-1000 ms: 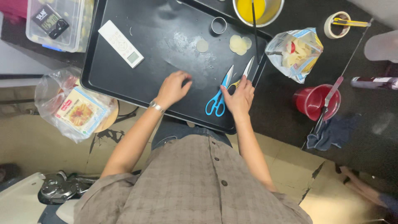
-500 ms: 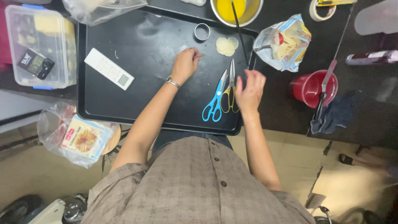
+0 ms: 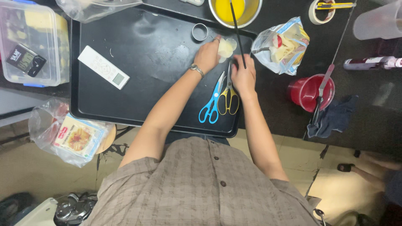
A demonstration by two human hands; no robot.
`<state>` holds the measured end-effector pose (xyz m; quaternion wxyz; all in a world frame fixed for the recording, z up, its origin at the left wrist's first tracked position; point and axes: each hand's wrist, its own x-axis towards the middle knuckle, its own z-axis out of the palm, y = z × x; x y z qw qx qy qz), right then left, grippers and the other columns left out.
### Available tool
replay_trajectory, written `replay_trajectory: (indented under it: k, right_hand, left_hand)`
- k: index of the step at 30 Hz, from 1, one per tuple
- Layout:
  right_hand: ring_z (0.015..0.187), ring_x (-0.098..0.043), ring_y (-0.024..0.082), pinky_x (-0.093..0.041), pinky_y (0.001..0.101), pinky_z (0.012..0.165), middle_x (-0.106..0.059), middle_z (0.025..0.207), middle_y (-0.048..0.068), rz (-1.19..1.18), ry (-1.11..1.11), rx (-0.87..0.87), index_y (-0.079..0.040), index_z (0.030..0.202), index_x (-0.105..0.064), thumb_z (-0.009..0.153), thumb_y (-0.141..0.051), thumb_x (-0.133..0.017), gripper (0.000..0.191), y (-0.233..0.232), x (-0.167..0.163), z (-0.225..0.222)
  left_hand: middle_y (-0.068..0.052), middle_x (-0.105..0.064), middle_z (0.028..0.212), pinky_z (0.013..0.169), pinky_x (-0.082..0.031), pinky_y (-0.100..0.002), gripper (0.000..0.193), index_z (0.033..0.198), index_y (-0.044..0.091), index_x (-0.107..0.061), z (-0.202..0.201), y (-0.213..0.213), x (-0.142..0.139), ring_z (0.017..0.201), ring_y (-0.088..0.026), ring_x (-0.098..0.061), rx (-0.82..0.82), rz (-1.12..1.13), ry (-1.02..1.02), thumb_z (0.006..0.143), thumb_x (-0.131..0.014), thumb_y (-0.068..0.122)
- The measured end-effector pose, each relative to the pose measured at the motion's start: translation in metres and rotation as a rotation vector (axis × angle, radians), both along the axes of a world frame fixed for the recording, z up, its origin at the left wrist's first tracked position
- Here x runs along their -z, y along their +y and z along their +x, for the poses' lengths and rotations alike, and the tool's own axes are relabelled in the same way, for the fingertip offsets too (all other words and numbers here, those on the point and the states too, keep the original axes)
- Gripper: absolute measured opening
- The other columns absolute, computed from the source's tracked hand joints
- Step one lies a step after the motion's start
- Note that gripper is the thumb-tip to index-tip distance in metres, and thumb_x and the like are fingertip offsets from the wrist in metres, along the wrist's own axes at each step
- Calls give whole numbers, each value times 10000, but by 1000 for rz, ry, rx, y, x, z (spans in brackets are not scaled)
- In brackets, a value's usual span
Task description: The person dips round dough discs one at a time into a bowl of red liquid to coat one side, then pinches and shapes pale dough pieces by hand and places them on a baking tray. They also handle a bag of frozen dough, a timer, and a spatula while working at the counter.
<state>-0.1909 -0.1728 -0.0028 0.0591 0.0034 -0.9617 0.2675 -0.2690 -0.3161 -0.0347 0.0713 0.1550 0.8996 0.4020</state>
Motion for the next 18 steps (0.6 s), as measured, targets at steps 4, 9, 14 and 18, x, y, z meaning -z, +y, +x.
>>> replay_trajectory:
  k: [4,9,14,18]
  right_hand:
    - [1108,-501,423,-447,491,960,-562,1263,231,13,166,-177,39,1258,-631,694,-41,-779,589,-7,-10,-30]
    - [1083,-573,361,-487,432,932,-627,1160,140,-23,64,-145,-34,1127,-675,781,-5,-767,359,-3,-13,-37]
    - [1012,-616,350,-501,422,886,-649,1075,133,-72,195,-147,-38,979,-674,823,6,-740,175,3,-5,-31]
    - [953,-631,338,-510,419,841,-640,996,128,-123,155,-77,-32,954,-669,881,-23,-727,94,6,-1,-26]
  left_hand:
    - [-165,-687,1064,846,-536,-492,442,1172,80,-581,1,-1,-7,997,-386,-662,38,-113,-88,769,-761,81]
    - [-115,-595,1167,901,-526,-455,279,1006,97,-616,8,-1,-14,1092,-342,-628,27,-61,-24,767,-753,51]
    - [-137,-578,1132,856,-510,-474,427,1107,53,-604,10,7,-12,1027,-383,-605,0,85,27,704,-740,8]
    - [-146,-626,1046,854,-525,-464,185,948,65,-654,13,6,-5,978,-369,-645,13,50,17,792,-752,52]
